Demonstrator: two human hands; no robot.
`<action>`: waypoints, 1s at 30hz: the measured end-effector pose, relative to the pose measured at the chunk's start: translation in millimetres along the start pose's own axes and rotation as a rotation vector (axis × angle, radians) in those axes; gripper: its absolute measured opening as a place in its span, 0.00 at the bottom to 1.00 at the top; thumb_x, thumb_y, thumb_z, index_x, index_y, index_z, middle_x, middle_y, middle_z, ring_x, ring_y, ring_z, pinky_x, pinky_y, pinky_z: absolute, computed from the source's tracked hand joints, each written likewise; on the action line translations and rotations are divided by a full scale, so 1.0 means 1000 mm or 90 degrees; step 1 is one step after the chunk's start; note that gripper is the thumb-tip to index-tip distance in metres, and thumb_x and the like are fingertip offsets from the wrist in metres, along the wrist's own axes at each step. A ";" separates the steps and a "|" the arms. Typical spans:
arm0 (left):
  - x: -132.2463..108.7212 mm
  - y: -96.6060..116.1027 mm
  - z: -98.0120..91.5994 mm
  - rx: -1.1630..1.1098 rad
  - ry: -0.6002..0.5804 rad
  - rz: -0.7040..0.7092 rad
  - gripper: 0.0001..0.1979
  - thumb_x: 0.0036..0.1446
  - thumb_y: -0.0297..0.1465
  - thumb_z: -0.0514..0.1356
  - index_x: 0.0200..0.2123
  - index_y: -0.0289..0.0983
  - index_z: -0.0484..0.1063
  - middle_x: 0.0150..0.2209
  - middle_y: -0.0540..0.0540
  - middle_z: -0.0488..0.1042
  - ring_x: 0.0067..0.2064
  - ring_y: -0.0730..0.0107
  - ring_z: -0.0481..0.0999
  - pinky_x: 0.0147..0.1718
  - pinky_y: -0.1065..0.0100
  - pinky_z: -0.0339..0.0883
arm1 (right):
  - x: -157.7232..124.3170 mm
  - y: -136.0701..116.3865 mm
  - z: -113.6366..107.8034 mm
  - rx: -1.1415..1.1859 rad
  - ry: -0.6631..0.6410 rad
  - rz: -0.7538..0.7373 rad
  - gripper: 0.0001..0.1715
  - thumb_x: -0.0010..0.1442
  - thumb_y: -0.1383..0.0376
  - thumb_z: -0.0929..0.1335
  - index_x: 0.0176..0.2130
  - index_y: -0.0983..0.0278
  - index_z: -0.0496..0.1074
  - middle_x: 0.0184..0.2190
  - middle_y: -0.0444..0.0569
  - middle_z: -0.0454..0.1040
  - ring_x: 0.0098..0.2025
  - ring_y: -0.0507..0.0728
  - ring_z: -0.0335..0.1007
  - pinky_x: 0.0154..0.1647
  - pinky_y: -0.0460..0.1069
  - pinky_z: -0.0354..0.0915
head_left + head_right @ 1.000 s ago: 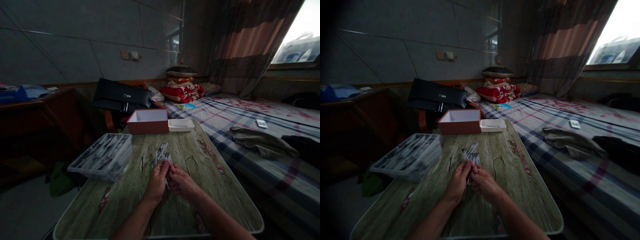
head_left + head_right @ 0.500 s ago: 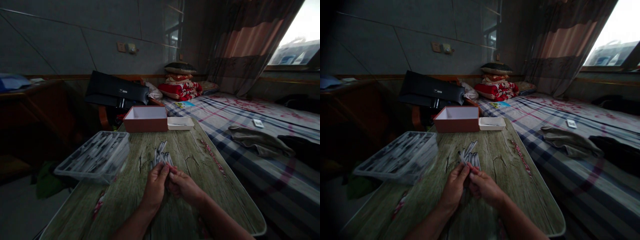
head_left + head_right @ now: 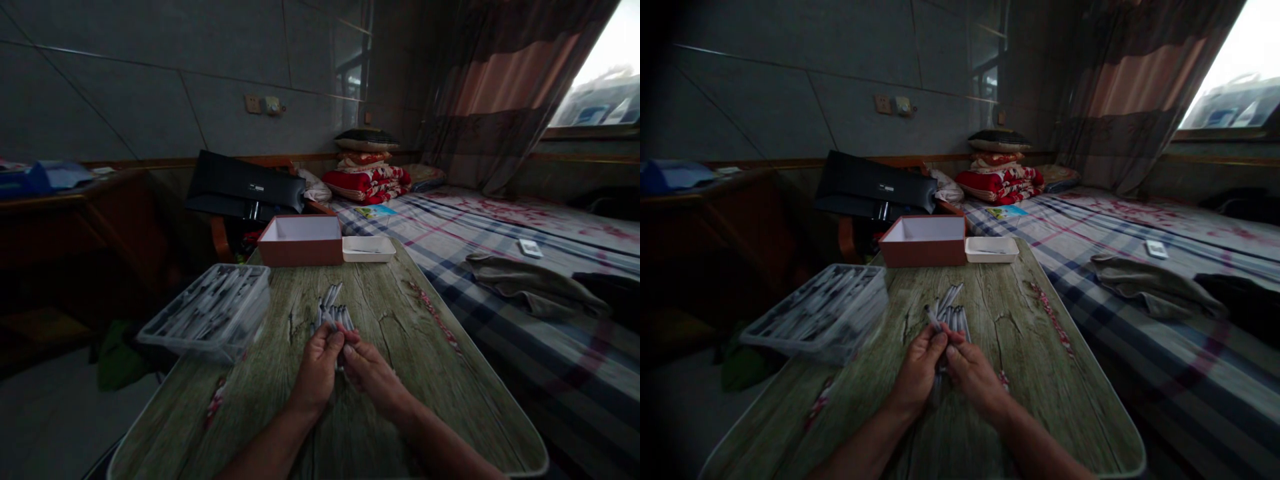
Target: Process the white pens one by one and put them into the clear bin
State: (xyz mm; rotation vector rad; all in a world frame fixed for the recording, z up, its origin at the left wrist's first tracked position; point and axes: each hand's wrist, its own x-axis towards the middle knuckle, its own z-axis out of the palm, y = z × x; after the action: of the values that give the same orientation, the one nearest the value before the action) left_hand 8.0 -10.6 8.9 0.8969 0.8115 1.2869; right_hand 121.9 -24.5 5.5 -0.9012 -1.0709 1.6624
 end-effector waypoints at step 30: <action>-0.006 0.008 0.000 -0.055 -0.067 -0.028 0.09 0.54 0.36 0.63 0.32 0.37 0.70 0.30 0.47 0.80 0.41 0.65 0.79 0.42 0.66 0.70 | -0.001 -0.012 -0.015 0.102 -0.181 0.211 0.21 0.55 0.52 0.68 0.26 0.61 0.56 0.13 0.32 0.50 0.13 0.44 0.36 0.14 0.44 0.31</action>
State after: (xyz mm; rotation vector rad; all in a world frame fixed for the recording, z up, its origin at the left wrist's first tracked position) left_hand 4.0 -16.3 16.1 0.8656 0.6842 1.2161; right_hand 139.9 -19.8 11.1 -0.7834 -0.9925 2.1706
